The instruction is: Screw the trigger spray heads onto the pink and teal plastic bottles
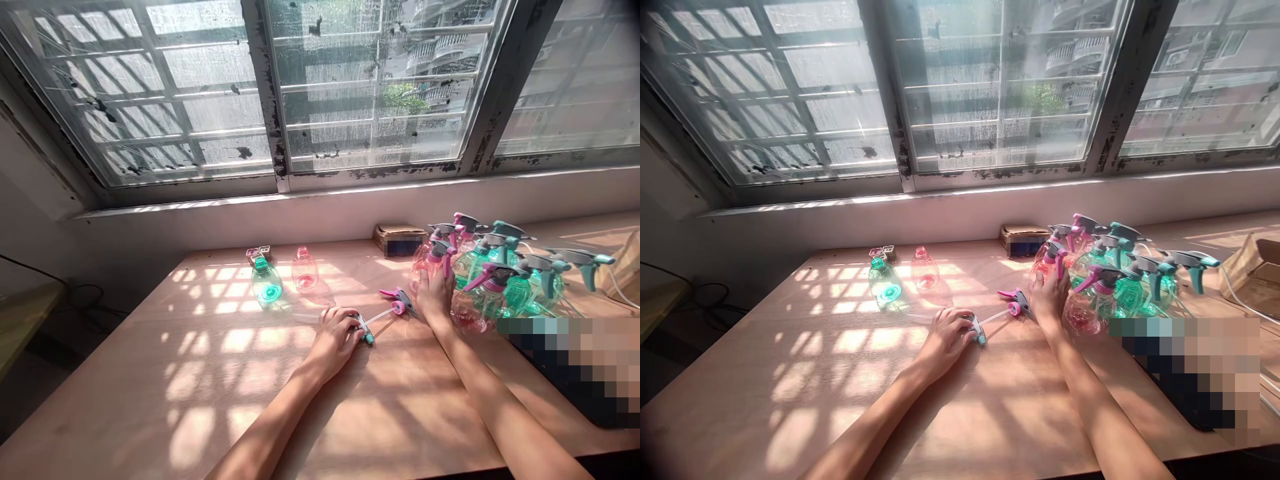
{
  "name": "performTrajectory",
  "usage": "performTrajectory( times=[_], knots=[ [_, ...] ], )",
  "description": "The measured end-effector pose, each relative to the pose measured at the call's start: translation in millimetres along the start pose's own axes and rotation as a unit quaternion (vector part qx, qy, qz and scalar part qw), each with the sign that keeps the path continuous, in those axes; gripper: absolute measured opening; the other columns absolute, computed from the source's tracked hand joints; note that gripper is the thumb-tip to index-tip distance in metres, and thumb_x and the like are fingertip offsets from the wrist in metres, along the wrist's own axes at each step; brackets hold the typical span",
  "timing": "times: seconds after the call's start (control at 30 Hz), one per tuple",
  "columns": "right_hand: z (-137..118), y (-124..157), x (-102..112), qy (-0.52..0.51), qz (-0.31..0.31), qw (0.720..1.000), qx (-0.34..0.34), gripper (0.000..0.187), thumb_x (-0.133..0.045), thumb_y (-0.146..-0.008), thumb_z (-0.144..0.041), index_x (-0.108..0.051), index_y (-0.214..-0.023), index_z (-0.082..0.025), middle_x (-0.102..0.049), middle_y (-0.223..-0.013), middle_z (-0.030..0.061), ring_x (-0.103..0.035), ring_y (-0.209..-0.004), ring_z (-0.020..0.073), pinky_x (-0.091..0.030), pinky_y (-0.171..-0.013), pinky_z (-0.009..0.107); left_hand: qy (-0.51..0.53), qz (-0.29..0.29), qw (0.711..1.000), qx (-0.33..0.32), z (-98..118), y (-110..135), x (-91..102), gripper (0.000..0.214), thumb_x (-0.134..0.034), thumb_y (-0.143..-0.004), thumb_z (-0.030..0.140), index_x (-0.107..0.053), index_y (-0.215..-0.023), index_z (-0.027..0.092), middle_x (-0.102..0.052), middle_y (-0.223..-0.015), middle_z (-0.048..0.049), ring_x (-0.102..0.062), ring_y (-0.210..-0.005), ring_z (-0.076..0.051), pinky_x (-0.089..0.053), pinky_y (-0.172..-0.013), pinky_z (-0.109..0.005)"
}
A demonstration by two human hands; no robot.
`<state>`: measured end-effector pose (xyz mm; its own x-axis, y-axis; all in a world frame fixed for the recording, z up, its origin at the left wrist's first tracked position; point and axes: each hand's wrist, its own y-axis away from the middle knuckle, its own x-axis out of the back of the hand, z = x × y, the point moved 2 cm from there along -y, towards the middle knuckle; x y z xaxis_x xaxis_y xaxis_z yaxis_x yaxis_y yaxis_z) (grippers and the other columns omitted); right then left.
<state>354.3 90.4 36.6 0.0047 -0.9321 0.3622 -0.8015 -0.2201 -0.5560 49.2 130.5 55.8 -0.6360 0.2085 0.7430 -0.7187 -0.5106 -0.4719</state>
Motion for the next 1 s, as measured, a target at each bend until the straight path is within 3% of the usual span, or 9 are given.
performTrajectory(
  times=[0.17, 0.33, 0.5, 0.6, 0.7, 0.8, 0.9, 1.0],
  knots=[
    [7.0, 1.5, -10.6, -0.006, -0.033, 0.999, -0.010, 0.048, -0.076, -0.106, -0.035, -0.063, -0.150, -0.023, -0.062, -0.160, 0.0130, -0.066, -0.137, 0.0372, -0.057, -0.112, 0.064, 0.001, 0.000, 1.000, 0.001, 0.0, -0.3, 1.9, 0.007, -0.072, -0.106, 0.021, -0.078, -0.111, 0.021, -0.078, -0.134, -0.0079, -0.071, -0.130, -0.028, -0.052, -0.119, -0.058],
    [3.7, 25.1, -13.1, 0.000, -0.065, 0.998, -0.003, 0.052, -0.078, -0.105, -0.035, -0.062, -0.153, -0.024, -0.058, -0.164, 0.0136, -0.063, -0.142, 0.0392, -0.053, -0.116, 0.067, 0.002, 0.000, 1.000, 0.001, 1.5, -1.5, 4.8, 0.007, -0.072, -0.106, 0.021, -0.078, -0.110, 0.020, -0.078, -0.133, -0.0078, -0.071, -0.129, -0.028, -0.054, -0.118, -0.057],
    [-17.7, 67.0, -3.5, -0.012, -0.095, 0.995, 0.036, 0.068, -0.078, -0.104, -0.033, -0.049, -0.165, -0.027, -0.035, -0.182, 0.0142, -0.040, -0.161, 0.0468, -0.038, -0.126, 0.075, 0.004, 0.002, 1.000, 0.001, 0.2, -2.1, 5.4, 0.007, -0.071, -0.107, 0.021, -0.078, -0.109, 0.021, -0.078, -0.132, -0.0079, -0.071, -0.129, -0.028, -0.054, -0.117, -0.056],
    [-37.2, 82.9, -0.5, -0.034, -0.128, 0.988, 0.075, 0.079, -0.075, -0.103, -0.030, -0.037, -0.171, -0.020, -0.020, -0.187, 0.0217, -0.027, -0.166, 0.0502, -0.036, -0.129, 0.073, 0.006, 0.005, 1.000, 0.002, -1.5, -2.4, 5.3, 0.007, -0.071, -0.107, 0.021, -0.078, -0.108, 0.021, -0.079, -0.131, -0.0077, -0.071, -0.128, -0.027, -0.054, -0.117, -0.056],
    [-55.9, 78.0, -8.3, -0.063, -0.172, 0.975, 0.129, 0.071, -0.071, -0.104, -0.026, -0.043, -0.168, -0.020, -0.031, -0.184, 0.0197, -0.037, -0.164, 0.0433, -0.041, -0.130, 0.065, 0.007, 0.004, 1.000, 0.005, -1.8, -3.1, 6.0, 0.007, -0.071, -0.107, 0.021, -0.077, -0.107, 0.020, -0.079, -0.131, -0.0077, -0.072, -0.126, -0.028, -0.055, -0.116, -0.056],
    [-63.0, 54.0, -22.5, -0.083, -0.191, 0.968, 0.144, 0.057, -0.077, -0.104, -0.030, -0.058, -0.157, -0.025, -0.052, -0.172, 0.0134, -0.054, -0.153, 0.0406, -0.047, -0.123, 0.068, 0.005, 0.003, 1.000, 0.011, -0.9, -3.8, 8.3, 0.008, -0.070, -0.108, 0.021, -0.077, -0.108, 0.020, -0.078, -0.132, -0.0078, -0.072, -0.127, -0.027, -0.055, -0.115, -0.055],
    [-52.9, 27.1, -30.3, -0.087, -0.171, 0.975, 0.108, 0.048, -0.077, -0.105, -0.034, -0.064, -0.151, -0.025, -0.060, -0.164, 0.0127, -0.064, -0.141, 0.0379, -0.055, -0.115, 0.066, 0.000, 0.005, 1.000, 0.020, -0.6, -4.5, 11.3, 0.009, -0.068, -0.109, 0.022, -0.077, -0.108, 0.020, -0.078, -0.132, -0.0080, -0.072, -0.126, -0.027, -0.056, -0.114, -0.054],
    [-34.3, 12.3, -29.0, -0.082, -0.146, 0.983, 0.079, 0.047, -0.077, -0.106, -0.034, -0.064, -0.150, -0.025, -0.060, -0.163, 0.0127, -0.065, -0.139, 0.0376, -0.056, -0.113, 0.064, -0.001, 0.003, 1.000, 0.028, -1.8, -5.1, 12.4, 0.009, -0.068, -0.109, 0.023, -0.077, -0.108, 0.019, -0.078, -0.132, -0.0082, -0.072, -0.125, -0.027, -0.056, -0.114, -0.055]
  ],
)
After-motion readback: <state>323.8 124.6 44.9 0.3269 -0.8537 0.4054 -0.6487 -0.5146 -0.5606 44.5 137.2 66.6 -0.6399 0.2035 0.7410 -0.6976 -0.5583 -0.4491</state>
